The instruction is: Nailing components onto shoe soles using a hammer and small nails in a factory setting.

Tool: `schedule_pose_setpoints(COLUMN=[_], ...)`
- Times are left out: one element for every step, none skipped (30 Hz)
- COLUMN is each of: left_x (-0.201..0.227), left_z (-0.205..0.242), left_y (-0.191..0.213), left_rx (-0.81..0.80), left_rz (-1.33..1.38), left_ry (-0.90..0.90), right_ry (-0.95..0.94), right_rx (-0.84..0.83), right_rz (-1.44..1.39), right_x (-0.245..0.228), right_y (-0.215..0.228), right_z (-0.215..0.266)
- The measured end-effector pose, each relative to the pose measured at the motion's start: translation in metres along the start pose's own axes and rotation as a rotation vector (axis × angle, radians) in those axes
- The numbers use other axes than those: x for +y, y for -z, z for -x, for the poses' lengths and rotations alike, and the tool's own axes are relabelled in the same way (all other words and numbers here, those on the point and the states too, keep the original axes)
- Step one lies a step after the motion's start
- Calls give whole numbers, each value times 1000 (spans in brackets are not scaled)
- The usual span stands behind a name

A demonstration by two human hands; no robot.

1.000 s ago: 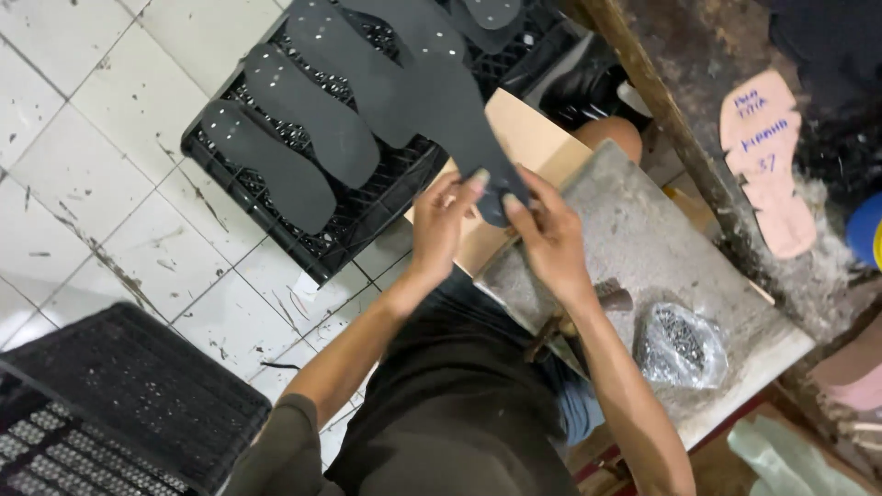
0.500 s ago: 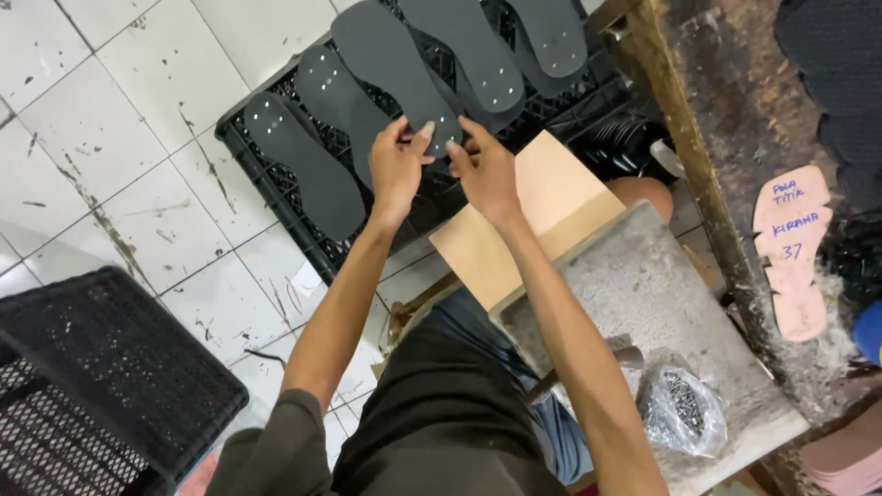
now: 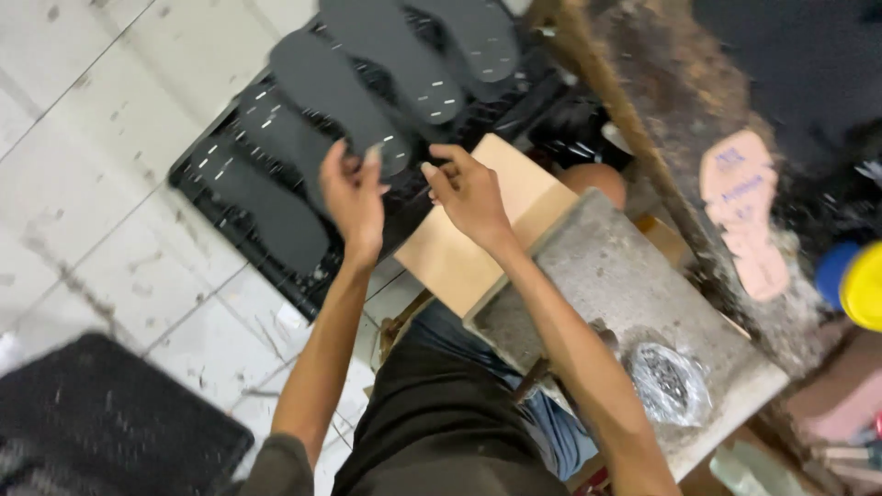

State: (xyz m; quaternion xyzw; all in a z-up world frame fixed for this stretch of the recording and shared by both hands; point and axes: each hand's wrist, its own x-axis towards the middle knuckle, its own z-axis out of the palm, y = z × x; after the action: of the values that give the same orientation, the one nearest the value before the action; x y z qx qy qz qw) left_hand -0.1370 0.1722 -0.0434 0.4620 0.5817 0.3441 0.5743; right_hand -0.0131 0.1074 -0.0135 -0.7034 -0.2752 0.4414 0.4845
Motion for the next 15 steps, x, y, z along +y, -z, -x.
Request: schedule_pose_setpoints(left_x=[-15, -30, -30, -31, -32, -21, -8, 4, 11, 18, 24, 14, 4, -6, -8], left_z=[4, 7, 19, 34, 50, 70, 92, 110, 118, 128, 138, 145, 153, 160, 164], left_y=[-4, -7, -25, -41, -56, -70, -83, -98, -109, -117, -125, -134, -143, -152, -155], left_rx=[87, 178, 140, 121, 103, 75, -142, -357, -384, -674, -964, -994, -1104, -1203, -1223], left_rz=[0, 2, 4, 4, 5, 5, 16, 28, 29, -48, -126, -125, -156, -190, -191], left_ry=[-78, -156, -159, -203, -247, -246, -263, -287, -294, -387, -478, -482, -534, -587, -592], right_ry=[73, 147, 146, 203, 249, 238, 313, 398, 397, 373, 346, 335, 456, 582, 576], right_rx=[58, 113, 151, 278, 400, 425, 525, 624, 652, 707, 759, 788, 803, 805, 824], right_rz=[-19, -37, -35, 232, 504, 506, 396, 283, 284, 397, 510, 513, 548, 582, 583], right_x=[-3, -6, -10, -12, -15, -8, -1, 5, 1, -3, -5, 7, 20, 32, 33], right_y=[16, 30, 54, 78, 102, 122, 142, 163, 183, 202, 221, 244, 267, 290, 305], right_z=[6, 12, 13, 16, 20, 18, 17, 13, 13, 15, 17, 12, 9, 3, 1])
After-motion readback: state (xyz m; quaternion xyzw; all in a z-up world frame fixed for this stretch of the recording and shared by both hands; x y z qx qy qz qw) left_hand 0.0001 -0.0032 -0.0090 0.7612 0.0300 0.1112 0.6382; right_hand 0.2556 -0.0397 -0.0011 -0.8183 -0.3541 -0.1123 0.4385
